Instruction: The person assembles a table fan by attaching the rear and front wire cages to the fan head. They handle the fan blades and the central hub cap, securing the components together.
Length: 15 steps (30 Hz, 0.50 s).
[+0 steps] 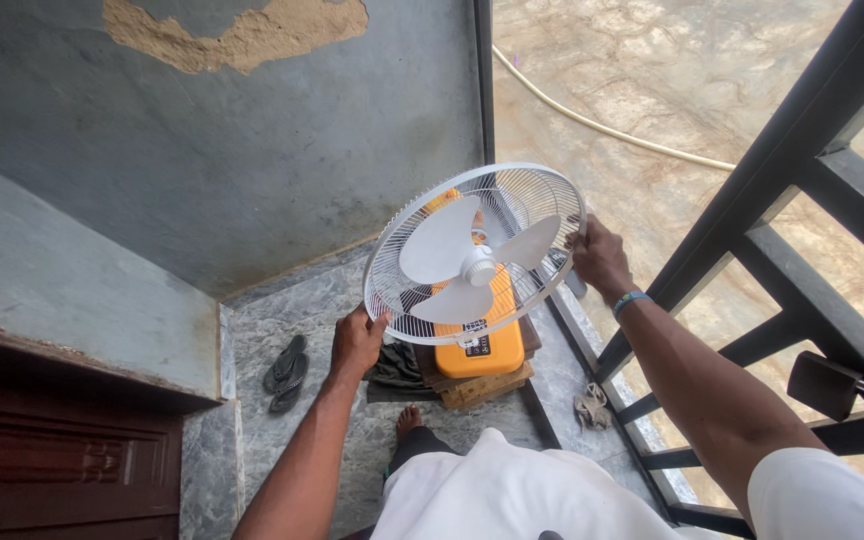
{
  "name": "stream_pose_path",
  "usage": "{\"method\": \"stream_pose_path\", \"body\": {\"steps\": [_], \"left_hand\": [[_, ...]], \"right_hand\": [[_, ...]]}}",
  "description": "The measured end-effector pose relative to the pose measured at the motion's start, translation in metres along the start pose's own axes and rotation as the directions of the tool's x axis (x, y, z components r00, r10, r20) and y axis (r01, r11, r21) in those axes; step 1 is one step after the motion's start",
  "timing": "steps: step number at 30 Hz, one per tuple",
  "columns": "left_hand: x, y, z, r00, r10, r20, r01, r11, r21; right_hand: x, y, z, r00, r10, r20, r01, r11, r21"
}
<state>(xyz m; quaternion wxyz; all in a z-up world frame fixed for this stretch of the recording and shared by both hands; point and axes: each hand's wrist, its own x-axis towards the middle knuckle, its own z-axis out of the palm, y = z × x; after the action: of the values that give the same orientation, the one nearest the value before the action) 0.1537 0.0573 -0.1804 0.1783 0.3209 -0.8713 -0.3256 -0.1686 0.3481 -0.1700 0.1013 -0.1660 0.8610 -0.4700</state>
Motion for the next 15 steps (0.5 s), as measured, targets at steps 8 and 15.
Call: {"method": "stream_pose_path", "body": {"steps": [8, 15], "left_hand": [[-0.005, -0.019, 0.023, 0.995, -0.097, -0.026, 0.093, 0.99, -0.104], [0.004, -0.038, 0.048, 0.993, -0.113, 0.03, 0.117, 0.982, -0.148]], "right_hand": [[0.008, 0.036, 0.022, 0.997, -0.005, 0.075, 0.003, 1.0, 0.025], [0.012, 0.05, 0.043, 0.969, 0.148, 0.199, -0.206, 0.928, 0.31]]}}
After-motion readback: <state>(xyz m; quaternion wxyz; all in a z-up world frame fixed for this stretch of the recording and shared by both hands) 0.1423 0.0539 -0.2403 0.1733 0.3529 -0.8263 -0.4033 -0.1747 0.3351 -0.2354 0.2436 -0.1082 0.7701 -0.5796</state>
